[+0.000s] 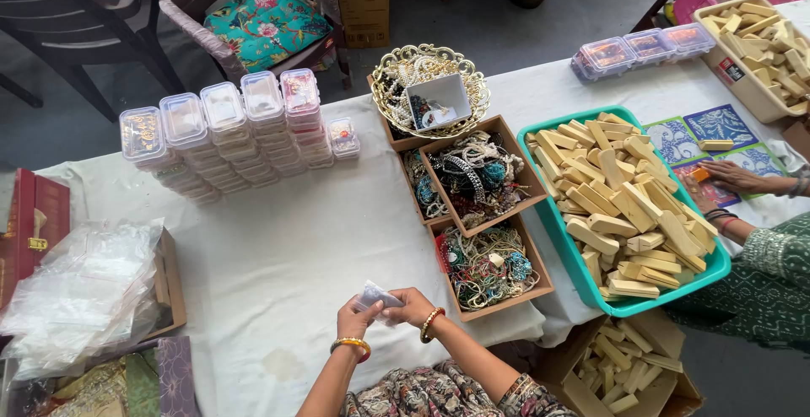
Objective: The person sits at a table and packages various jewelry items. They place a gold-colored chain into a small plastic bag, then into a decorative pouch, and finally into a clear plastic container. They repeat the process with a blue beaded necklace, placing it into a plastic bag and a decorative pouch.
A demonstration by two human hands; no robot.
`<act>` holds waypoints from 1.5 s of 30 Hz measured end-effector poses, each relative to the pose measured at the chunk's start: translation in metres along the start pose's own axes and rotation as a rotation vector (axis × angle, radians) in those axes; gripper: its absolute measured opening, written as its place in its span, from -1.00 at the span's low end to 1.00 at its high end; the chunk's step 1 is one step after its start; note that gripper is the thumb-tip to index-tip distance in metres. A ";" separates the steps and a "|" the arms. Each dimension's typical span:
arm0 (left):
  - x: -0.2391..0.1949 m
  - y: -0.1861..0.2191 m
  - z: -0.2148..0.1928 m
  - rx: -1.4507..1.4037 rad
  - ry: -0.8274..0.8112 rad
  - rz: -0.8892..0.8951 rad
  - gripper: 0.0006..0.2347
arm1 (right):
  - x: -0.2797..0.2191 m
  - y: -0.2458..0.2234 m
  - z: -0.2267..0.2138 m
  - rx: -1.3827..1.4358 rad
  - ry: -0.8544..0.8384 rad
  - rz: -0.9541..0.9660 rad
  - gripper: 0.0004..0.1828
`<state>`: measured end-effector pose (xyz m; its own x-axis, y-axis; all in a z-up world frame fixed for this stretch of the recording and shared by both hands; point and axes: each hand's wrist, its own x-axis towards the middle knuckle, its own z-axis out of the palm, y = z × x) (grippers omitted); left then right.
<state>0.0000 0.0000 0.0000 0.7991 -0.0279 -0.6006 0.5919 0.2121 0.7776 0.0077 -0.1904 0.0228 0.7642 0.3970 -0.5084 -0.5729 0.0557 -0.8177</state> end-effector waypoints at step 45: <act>-0.103 0.037 -0.077 0.623 0.349 0.184 -0.71 | 0.032 0.002 0.017 0.257 -0.053 0.178 -0.47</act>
<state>-0.0682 0.0860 0.0764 0.8727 0.2891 -0.3934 0.4846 -0.4139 0.7706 0.0256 -0.1619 0.0092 0.6328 0.4681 -0.6168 -0.7574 0.2086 -0.6187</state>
